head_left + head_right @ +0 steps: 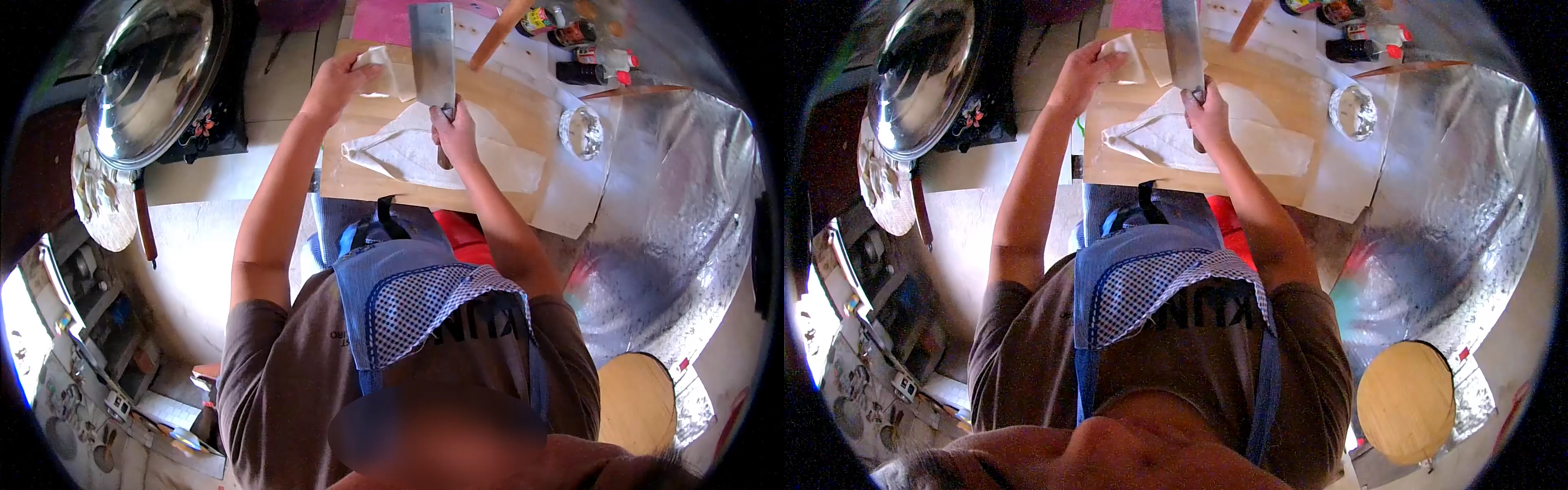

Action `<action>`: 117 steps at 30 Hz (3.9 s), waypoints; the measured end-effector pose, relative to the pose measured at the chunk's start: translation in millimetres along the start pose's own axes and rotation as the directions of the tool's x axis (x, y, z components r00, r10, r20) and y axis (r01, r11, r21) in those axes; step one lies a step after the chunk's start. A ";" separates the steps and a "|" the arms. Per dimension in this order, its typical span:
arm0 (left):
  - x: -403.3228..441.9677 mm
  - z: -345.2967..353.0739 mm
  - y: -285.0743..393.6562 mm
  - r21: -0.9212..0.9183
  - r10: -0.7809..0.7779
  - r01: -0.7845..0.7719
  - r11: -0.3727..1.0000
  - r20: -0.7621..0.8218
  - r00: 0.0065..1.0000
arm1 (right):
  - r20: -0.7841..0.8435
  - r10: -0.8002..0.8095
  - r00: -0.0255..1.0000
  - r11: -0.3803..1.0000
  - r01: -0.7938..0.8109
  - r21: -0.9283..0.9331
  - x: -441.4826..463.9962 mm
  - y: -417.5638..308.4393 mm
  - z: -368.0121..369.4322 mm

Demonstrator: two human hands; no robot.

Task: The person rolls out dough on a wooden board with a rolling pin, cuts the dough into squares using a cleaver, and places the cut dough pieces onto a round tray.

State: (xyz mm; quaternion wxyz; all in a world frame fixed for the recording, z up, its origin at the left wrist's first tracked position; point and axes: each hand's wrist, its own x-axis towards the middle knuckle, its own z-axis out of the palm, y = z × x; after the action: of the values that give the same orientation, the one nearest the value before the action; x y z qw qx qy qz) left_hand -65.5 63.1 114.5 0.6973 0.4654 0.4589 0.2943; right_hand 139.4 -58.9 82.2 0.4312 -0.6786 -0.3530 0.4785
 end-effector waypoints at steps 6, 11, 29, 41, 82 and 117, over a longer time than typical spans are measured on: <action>16.1 9.2 -10.9 -0.134 0.047 -0.041 0.990 0.044 0.998 | -0.121 -0.073 0.990 0.996 0.068 -0.051 -19.4 -5.1 -20.9; 30.7 -35.4 -107.7 0.354 -0.192 0.242 0.904 -0.170 0.967 | -0.056 -0.042 0.998 0.993 0.035 -0.113 -20.2 0.9 -17.8; 16.1 -66.7 -112.1 0.402 -0.175 0.257 0.879 -0.228 0.958 | 0.227 -0.039 0.973 0.698 0.189 -0.690 19.3 1.9 48.5; -0.2 -70.0 -116.6 0.402 -0.182 0.280 0.872 -0.265 0.947 | 0.165 0.002 0.986 0.905 0.068 -0.421 -4.1 -5.8 47.2; 109.1 70.3 -82.8 0.932 0.296 -0.361 -0.044 0.357 0.886 | -0.230 0.162 0.960 0.920 -0.062 0.387 -98.6 71.2 -111.5; -339.2 -491.9 -60.6 -0.117 -0.032 -0.478 0.870 -0.983 0.182 | 0.109 0.050 0.993 0.971 -0.074 0.229 -133.9 28.7 63.0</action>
State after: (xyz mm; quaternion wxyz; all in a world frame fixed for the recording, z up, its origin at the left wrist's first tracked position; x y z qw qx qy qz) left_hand -653.7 -58.4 111.3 0.2828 0.0879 0.6427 0.7065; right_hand 41.9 -173.5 91.3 0.4739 -0.6087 -0.2948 0.5639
